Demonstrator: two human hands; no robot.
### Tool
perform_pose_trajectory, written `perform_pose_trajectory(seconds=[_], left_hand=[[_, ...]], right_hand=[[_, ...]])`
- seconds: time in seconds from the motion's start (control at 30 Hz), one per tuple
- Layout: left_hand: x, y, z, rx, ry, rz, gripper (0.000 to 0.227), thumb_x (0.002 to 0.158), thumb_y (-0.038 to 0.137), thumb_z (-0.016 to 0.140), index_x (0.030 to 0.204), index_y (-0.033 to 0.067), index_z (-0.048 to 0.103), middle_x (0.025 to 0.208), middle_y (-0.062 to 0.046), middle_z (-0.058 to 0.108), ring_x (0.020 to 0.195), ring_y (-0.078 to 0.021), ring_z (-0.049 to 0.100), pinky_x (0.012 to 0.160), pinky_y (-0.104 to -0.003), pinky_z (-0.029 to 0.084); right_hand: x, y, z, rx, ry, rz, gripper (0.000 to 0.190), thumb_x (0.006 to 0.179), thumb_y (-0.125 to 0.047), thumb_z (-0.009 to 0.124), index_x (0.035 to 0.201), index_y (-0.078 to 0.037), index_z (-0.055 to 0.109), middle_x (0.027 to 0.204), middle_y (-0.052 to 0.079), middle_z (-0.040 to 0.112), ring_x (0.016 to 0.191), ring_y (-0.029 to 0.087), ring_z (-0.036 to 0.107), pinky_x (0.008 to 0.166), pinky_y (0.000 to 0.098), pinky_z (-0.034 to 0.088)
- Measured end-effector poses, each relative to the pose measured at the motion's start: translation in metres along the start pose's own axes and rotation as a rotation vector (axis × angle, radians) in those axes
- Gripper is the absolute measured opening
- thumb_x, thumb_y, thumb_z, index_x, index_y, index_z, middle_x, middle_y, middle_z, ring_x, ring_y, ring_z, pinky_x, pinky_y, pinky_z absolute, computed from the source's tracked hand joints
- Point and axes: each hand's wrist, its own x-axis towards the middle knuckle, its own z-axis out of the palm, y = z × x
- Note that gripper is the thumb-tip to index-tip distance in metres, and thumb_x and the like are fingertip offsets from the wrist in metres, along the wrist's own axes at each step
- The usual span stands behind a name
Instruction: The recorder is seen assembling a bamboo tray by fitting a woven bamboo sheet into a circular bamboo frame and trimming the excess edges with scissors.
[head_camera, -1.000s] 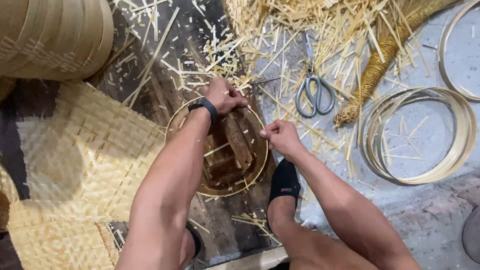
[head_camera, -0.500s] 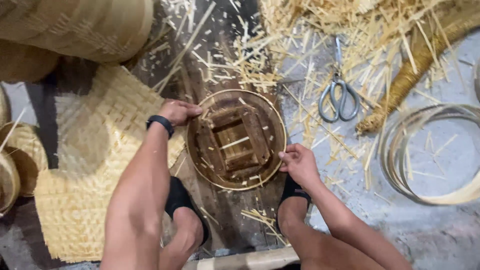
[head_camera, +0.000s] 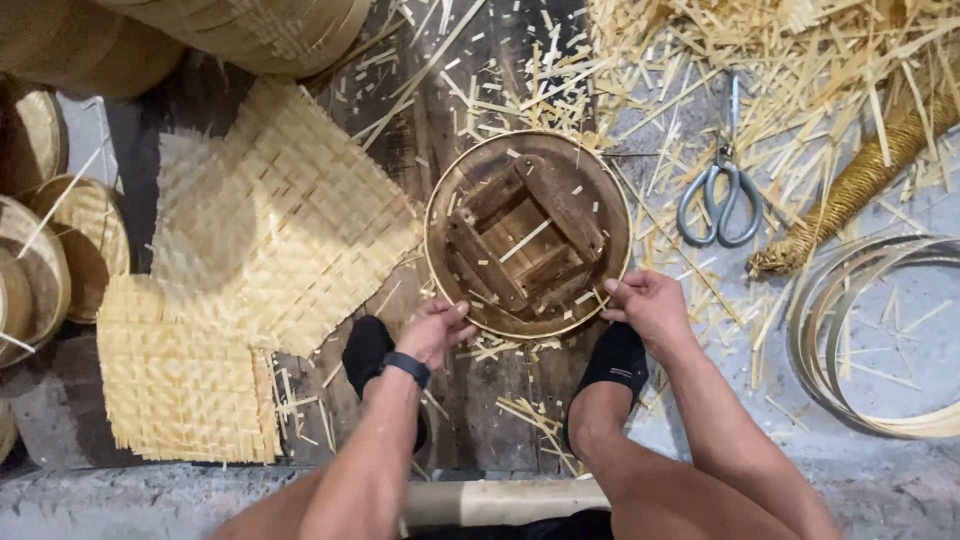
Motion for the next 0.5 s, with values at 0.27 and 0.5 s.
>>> perform_pose_trajectory(seconds=[0.27, 0.5], left_hand=[[0.027, -0.043, 0.007, -0.146, 0.060, 0.142, 0.020, 0.087, 0.007, 0.077, 0.093, 0.0004, 0.060, 0.079, -0.008, 0.063, 0.067, -0.0214, 0.066, 0.063, -0.039, 0.066], [-0.015, -0.016, 0.024, -0.248, -0.005, 0.147, 0.016, 0.089, 0.013, 0.076, 0.093, 0.0052, 0.062, 0.081, -0.005, 0.068, 0.067, -0.0172, 0.067, 0.061, -0.033, 0.061]], right_hand=[[-0.002, -0.003, 0.002, 0.021, 0.033, 0.071, 0.019, 0.091, -0.007, 0.073, 0.084, 0.005, 0.060, 0.072, 0.013, 0.067, 0.057, 0.023, 0.070, 0.054, 0.0362, 0.063], [-0.005, -0.007, -0.003, -0.019, 0.009, -0.035, 0.024, 0.089, -0.008, 0.077, 0.089, 0.009, 0.061, 0.075, 0.015, 0.067, 0.060, 0.021, 0.068, 0.052, 0.0349, 0.059]])
